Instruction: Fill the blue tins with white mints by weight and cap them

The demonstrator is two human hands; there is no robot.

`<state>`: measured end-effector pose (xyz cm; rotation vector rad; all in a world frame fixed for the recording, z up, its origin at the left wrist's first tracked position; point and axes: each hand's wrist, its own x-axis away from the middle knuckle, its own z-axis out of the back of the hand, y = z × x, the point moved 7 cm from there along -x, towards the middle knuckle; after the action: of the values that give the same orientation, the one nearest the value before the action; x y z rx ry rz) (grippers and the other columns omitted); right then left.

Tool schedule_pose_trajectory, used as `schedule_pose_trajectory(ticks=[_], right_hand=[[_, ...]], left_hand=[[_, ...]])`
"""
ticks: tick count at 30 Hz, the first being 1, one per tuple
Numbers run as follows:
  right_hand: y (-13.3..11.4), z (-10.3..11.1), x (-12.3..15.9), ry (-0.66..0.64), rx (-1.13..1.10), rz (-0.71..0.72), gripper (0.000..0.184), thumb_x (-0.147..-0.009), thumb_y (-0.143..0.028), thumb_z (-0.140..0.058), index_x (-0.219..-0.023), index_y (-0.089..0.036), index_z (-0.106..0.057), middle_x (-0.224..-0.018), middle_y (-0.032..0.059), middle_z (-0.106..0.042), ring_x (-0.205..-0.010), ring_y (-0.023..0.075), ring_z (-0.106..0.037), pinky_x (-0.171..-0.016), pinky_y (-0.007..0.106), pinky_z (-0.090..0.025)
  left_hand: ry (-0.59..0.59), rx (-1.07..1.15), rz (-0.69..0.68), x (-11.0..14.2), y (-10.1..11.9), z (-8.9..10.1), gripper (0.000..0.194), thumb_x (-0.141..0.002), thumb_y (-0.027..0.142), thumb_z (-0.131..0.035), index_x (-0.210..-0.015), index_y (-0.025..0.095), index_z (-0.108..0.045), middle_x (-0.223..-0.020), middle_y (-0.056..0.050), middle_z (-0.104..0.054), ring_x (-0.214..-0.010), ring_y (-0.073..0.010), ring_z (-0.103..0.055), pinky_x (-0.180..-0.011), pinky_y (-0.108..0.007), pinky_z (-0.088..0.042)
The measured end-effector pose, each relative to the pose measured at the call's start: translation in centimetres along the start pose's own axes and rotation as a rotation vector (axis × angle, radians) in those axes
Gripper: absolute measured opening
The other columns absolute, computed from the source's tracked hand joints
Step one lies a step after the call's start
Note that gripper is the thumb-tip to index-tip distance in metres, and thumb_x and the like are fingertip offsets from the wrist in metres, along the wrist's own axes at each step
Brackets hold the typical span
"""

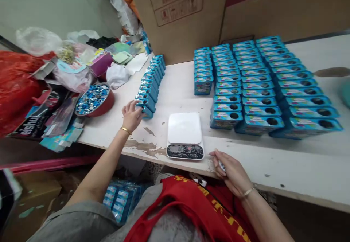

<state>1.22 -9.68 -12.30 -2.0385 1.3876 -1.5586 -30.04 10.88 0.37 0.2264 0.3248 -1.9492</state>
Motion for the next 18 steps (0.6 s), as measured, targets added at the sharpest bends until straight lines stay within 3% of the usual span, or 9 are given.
schedule_pose_trajectory(ticks=[4,8,13,15,18], right_hand=[[-0.8,-0.4,-0.4,-0.027,0.003,0.079,0.036,-0.068,-0.047,-0.074,-0.078,-0.014,-0.063,-0.052,-0.0053,-0.048,-0.036,0.0000,-0.027,-0.036,0.016,-0.015],[-1.1,-0.3,-0.7,-0.006,-0.001,0.077,0.039,-0.065,-0.048,-0.075,-0.077,-0.014,-0.062,-0.050,-0.0059,-0.048,-0.034,-0.0001,-0.026,-0.036,0.017,-0.011],[-1.2,-0.4,-0.4,-0.016,-0.007,0.088,0.041,-0.064,-0.050,-0.075,-0.077,-0.013,-0.061,-0.051,-0.0057,-0.049,-0.034,0.0002,-0.026,-0.037,0.019,-0.010],[-1.2,-0.4,-0.4,-0.023,-0.014,0.094,0.042,-0.064,-0.051,-0.075,-0.076,-0.013,-0.061,-0.051,-0.0055,-0.050,-0.035,0.0005,-0.026,-0.037,0.019,-0.010],[-1.3,-0.2,-0.5,-0.029,-0.028,0.087,0.042,-0.065,-0.051,-0.074,-0.075,-0.013,-0.060,-0.051,-0.0053,-0.050,-0.035,0.0006,-0.027,-0.038,0.019,-0.010]], left_hand=[[0.054,0.093,-0.143,-1.8,4.0,3.7,0.008,-0.086,0.029,-0.055,-0.086,0.021,-0.057,-0.113,-0.006,-0.059,-0.104,-0.0238,-0.052,-0.094,-0.047,-0.033],[-0.010,0.245,-0.383,-3.2,11.2,6.8,0.015,-0.086,0.034,-0.055,-0.081,0.020,-0.055,-0.099,-0.007,-0.058,-0.086,-0.0199,-0.054,-0.074,-0.034,-0.044],[-0.166,0.248,-0.584,-3.6,19.0,5.7,0.014,-0.087,0.030,-0.052,-0.088,0.017,-0.057,-0.099,-0.008,-0.058,-0.085,-0.0214,-0.056,-0.070,-0.033,-0.045],[-0.200,0.220,-0.605,-3.8,20.4,4.7,0.013,-0.086,0.029,-0.053,-0.089,0.017,-0.057,-0.098,-0.008,-0.059,-0.085,-0.0216,-0.057,-0.070,-0.033,-0.045],[-0.219,0.301,-0.599,-4.3,20.7,4.1,0.019,-0.083,0.033,-0.058,-0.094,0.017,-0.057,-0.098,-0.007,-0.060,-0.088,-0.0219,-0.058,-0.073,-0.033,-0.046]])
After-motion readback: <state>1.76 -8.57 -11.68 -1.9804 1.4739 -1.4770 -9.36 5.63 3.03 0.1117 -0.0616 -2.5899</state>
